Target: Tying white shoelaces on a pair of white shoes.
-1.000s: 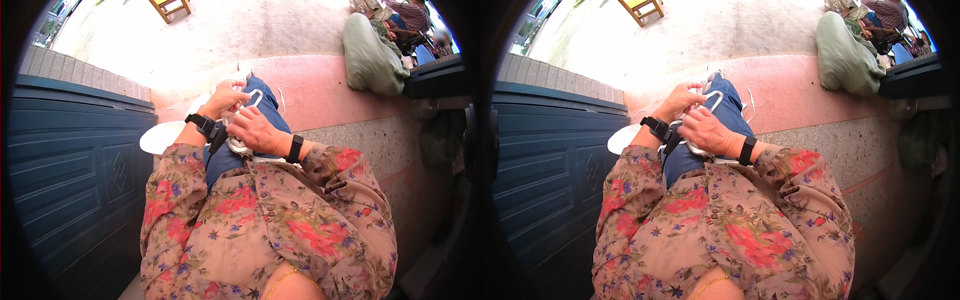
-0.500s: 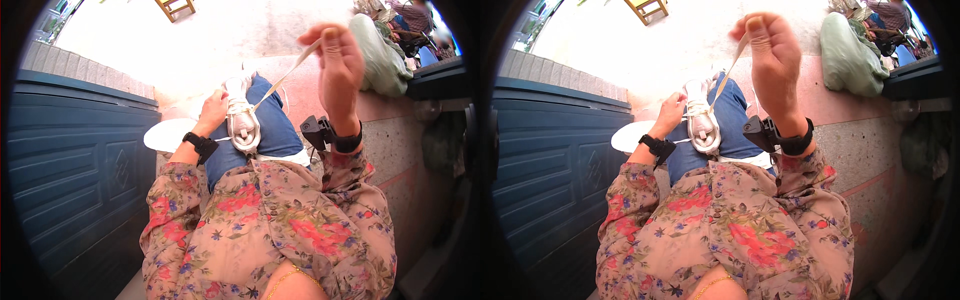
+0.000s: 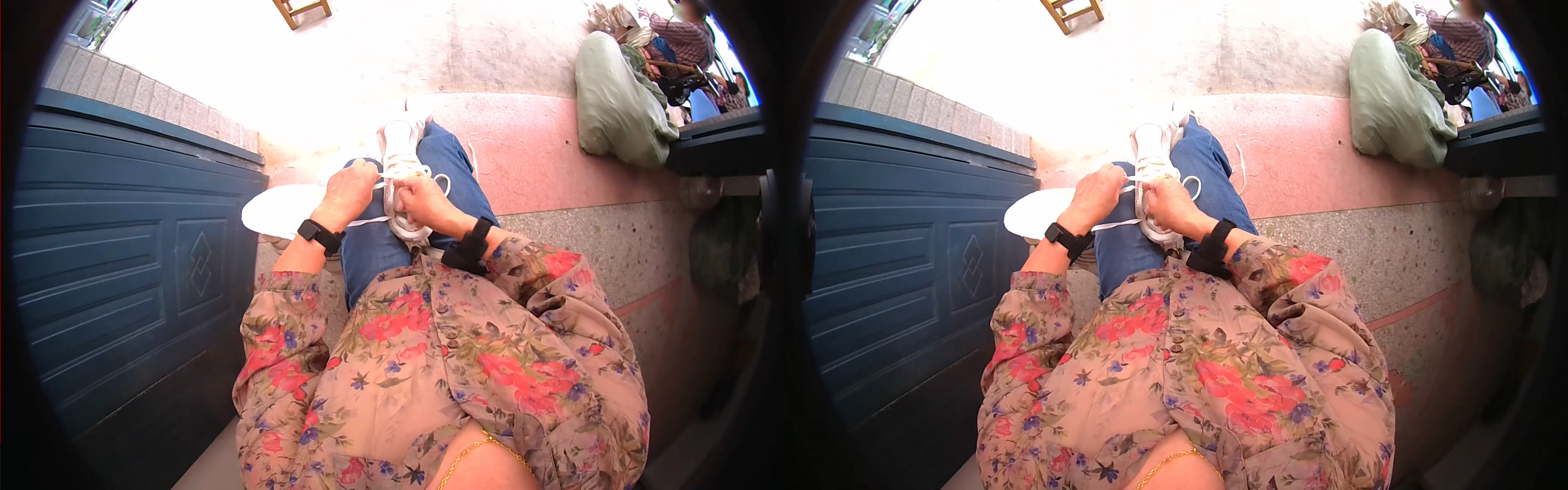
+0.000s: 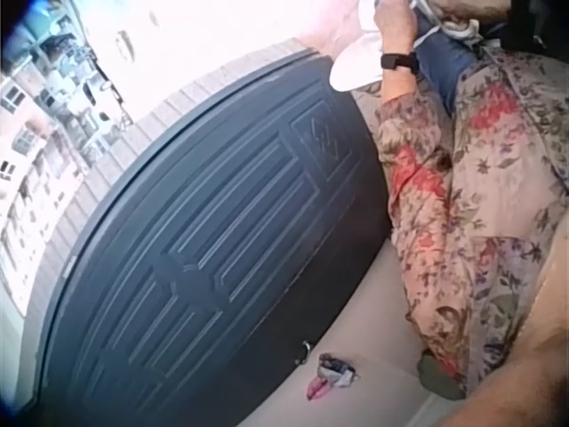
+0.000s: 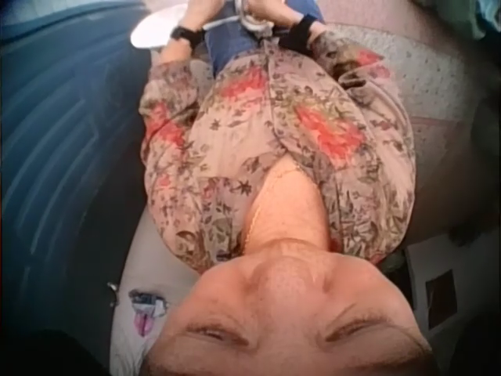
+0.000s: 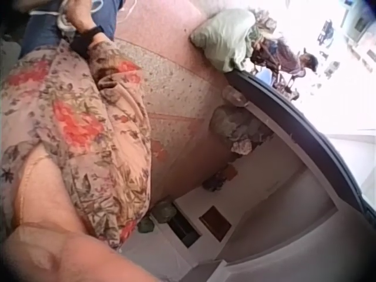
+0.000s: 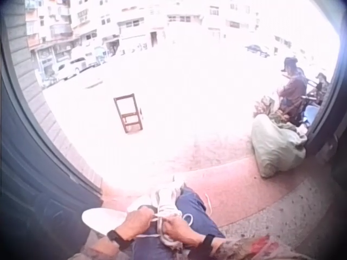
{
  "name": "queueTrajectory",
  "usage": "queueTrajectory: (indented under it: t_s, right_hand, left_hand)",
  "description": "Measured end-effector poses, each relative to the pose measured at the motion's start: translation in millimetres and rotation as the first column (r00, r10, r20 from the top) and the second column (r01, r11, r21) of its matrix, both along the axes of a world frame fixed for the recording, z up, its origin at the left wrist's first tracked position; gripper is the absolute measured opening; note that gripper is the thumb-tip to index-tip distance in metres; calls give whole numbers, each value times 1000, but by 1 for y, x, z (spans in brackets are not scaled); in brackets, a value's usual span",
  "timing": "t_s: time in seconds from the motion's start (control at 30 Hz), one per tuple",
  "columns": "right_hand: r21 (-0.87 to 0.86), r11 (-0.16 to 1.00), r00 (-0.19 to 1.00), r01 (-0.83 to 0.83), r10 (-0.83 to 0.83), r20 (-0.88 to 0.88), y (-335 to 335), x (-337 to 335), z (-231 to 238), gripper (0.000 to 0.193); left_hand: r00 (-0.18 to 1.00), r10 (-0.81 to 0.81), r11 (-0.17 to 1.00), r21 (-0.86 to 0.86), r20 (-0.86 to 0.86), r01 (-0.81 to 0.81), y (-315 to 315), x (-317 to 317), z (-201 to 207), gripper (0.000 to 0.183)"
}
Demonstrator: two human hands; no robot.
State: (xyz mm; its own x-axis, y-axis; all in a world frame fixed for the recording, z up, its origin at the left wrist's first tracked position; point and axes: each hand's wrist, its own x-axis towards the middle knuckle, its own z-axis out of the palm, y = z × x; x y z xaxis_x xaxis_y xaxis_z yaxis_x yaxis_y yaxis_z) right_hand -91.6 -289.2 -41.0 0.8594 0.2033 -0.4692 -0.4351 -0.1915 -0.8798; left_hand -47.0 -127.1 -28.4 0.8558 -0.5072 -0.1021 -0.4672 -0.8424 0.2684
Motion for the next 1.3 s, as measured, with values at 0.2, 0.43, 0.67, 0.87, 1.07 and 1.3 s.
queueTrajectory:
  t_s: [0.2,0.43,0.67,0.87,1.07,1.3]
  right_hand:
    - [-218,968,983,-122,148,109,9,12,-12,20]
    - [-634,767,701,-95,504,504,12,20,-37,12]
    - [-196,778,799,-597,597,-66,-21,29,13,12]
    - [738,590,943,-329,156,295,-87,30,163,17]
    - [850,418,918,-322,-81,388,-75,18,219,16]
    - [389,894,633,-222,-172,755,-40,48,191,14]
  left_hand:
    - [995,-42,999,26,91,40,5,-15,-8,9]
    - [984,102,993,-74,145,-92,-13,-26,-27,9]
    - [911,395,918,-81,119,-387,-6,-28,-7,9]
    - [838,523,778,-315,-155,-544,-9,-25,-13,16]
    - [861,316,825,-333,-399,-457,-14,-10,9,24]
    - [651,-365,552,-718,-665,-424,-39,-24,72,19]
